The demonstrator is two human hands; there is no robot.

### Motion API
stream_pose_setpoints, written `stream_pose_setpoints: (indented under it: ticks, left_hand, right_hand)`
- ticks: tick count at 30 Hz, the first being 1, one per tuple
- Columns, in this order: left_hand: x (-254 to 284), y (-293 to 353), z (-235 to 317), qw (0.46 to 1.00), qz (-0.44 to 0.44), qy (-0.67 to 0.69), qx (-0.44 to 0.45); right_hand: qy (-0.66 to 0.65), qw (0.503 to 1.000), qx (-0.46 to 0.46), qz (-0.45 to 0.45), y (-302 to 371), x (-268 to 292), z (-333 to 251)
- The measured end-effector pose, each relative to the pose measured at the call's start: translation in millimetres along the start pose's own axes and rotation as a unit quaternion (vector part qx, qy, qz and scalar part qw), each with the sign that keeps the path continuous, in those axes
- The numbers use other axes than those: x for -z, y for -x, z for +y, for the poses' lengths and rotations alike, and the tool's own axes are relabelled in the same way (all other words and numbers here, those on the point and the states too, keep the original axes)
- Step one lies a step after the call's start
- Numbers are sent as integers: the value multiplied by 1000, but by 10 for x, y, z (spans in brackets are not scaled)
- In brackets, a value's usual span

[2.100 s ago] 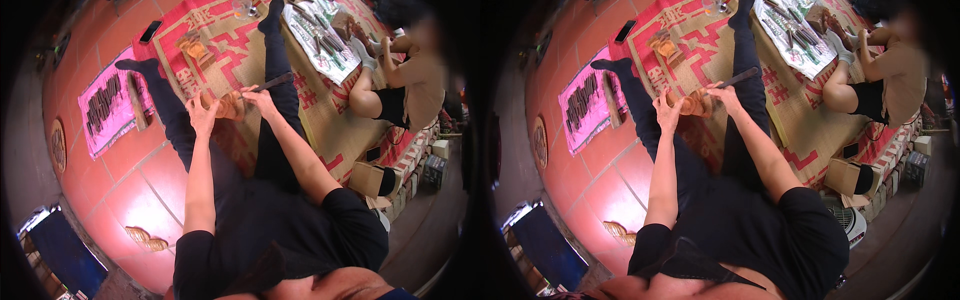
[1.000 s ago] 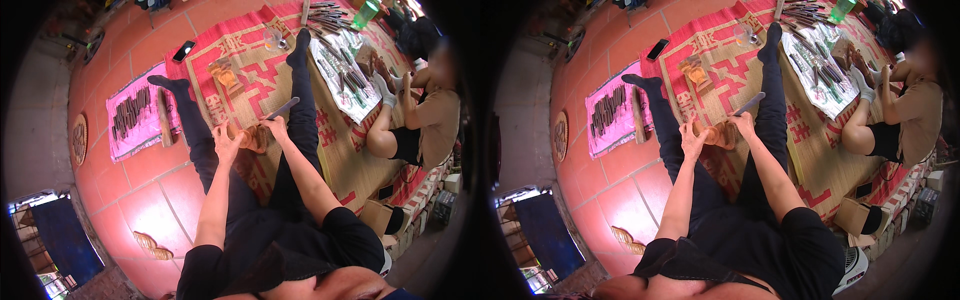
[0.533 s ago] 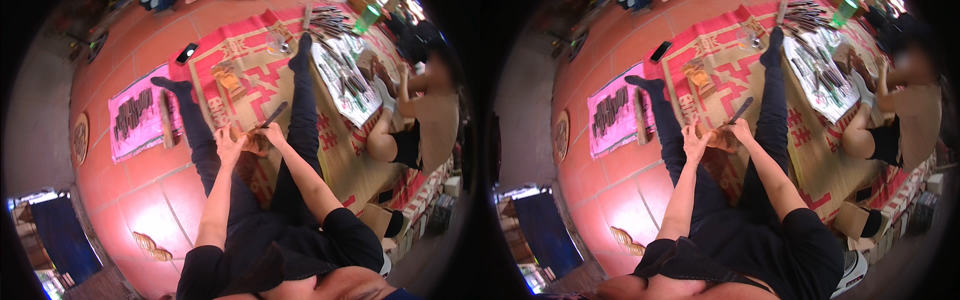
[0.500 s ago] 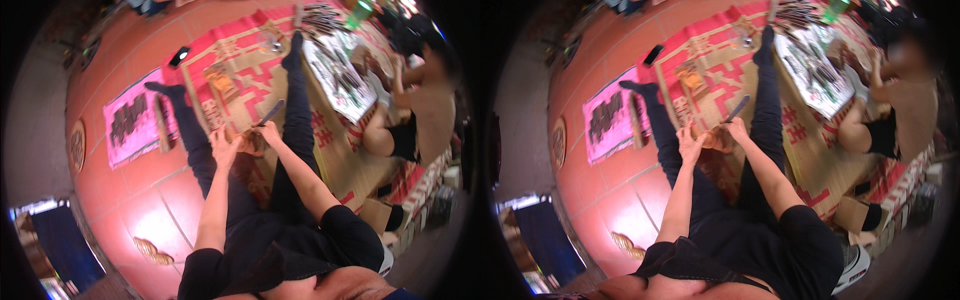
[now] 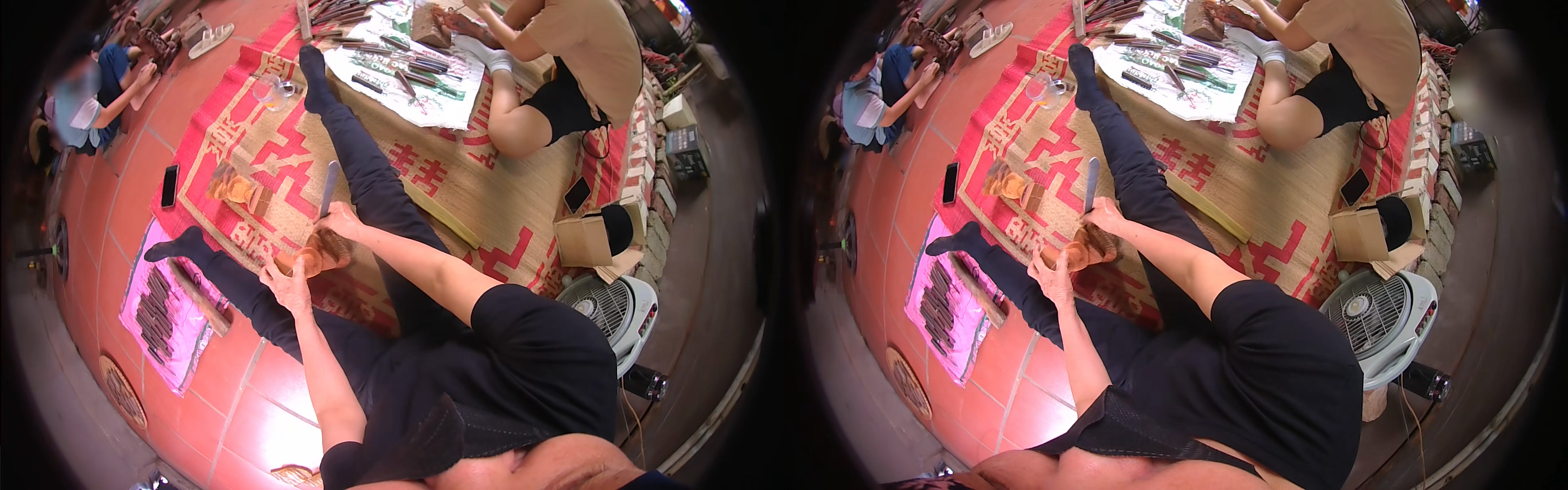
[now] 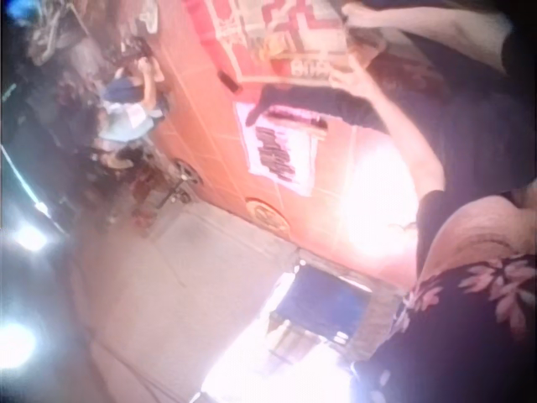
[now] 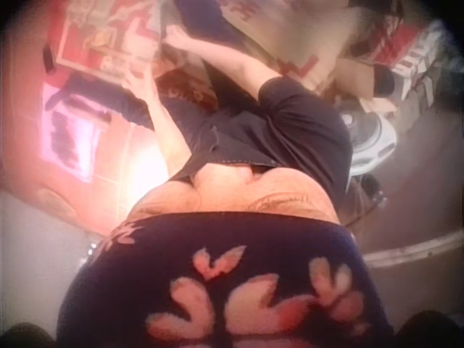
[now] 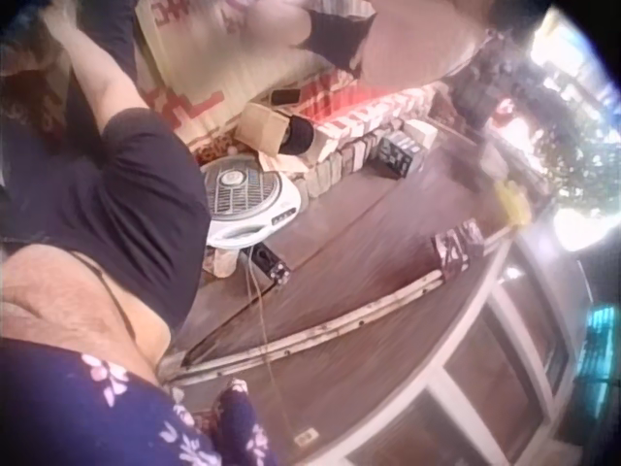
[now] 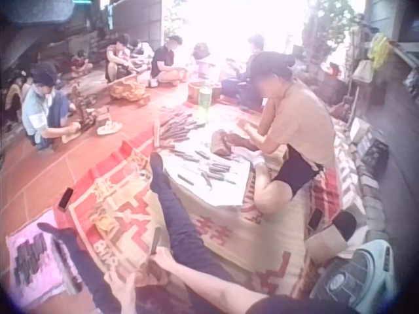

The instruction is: The person sits on a mat and carves a small piece of wood using a knife. They hold the wood in their left hand and use the knife in their right hand to shape it, occasionally rotating the piece. The carved wood remains in their hands during the clip.

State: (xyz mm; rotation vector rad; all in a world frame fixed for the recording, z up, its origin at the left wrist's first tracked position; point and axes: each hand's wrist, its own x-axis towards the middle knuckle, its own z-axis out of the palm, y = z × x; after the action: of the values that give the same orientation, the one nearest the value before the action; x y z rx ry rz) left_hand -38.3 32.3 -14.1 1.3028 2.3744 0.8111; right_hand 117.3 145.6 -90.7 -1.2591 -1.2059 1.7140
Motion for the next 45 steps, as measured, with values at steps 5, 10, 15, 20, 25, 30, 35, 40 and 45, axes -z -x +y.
stream_pose_setpoints:
  ticks: [5, 10, 15, 20, 25, 30, 35, 40, 45]
  left_hand:
    - [16, -16, 26, 1000, -4, -4, 6]
    - [-6, -17, -21, 1000, 0, 3, -9]
    - [1, -39, -56, 1000, -7, 1, 4]
    - [12, -21, -3, 1000, -3, -1, 3]
    - [1, -26, 3, 1000, -3, 4, -5]
    - [-7, -30, -9, 1000, 4, 0, -4]
    - [7, -15, 37, 1000, 4, -1, -5]
    - [4, -4, 85, 1000, 3, 0, -13]
    - [13, 15, 160, 1000, -2, 5, -9]
  right_hand:
    - [96, 994, 28, -34, 9, -22, 79]
    - [-73, 997, -29, 4, -84, 4, 131]
    - [66, 995, 59, -38, -29, -49, 78]
    - [-81, 994, -65, 24, -43, -16, -46]
    - [-17, 999, 26, -36, -72, -64, 107]
    - [-108, 993, -51, 10, -147, -72, 138]
    - [28, 997, 58, -45, -79, -95, 124]
    - [-100, 991, -83, 18, -100, -59, 34]
    - [-29, 999, 1, -38, -51, -63, 109]
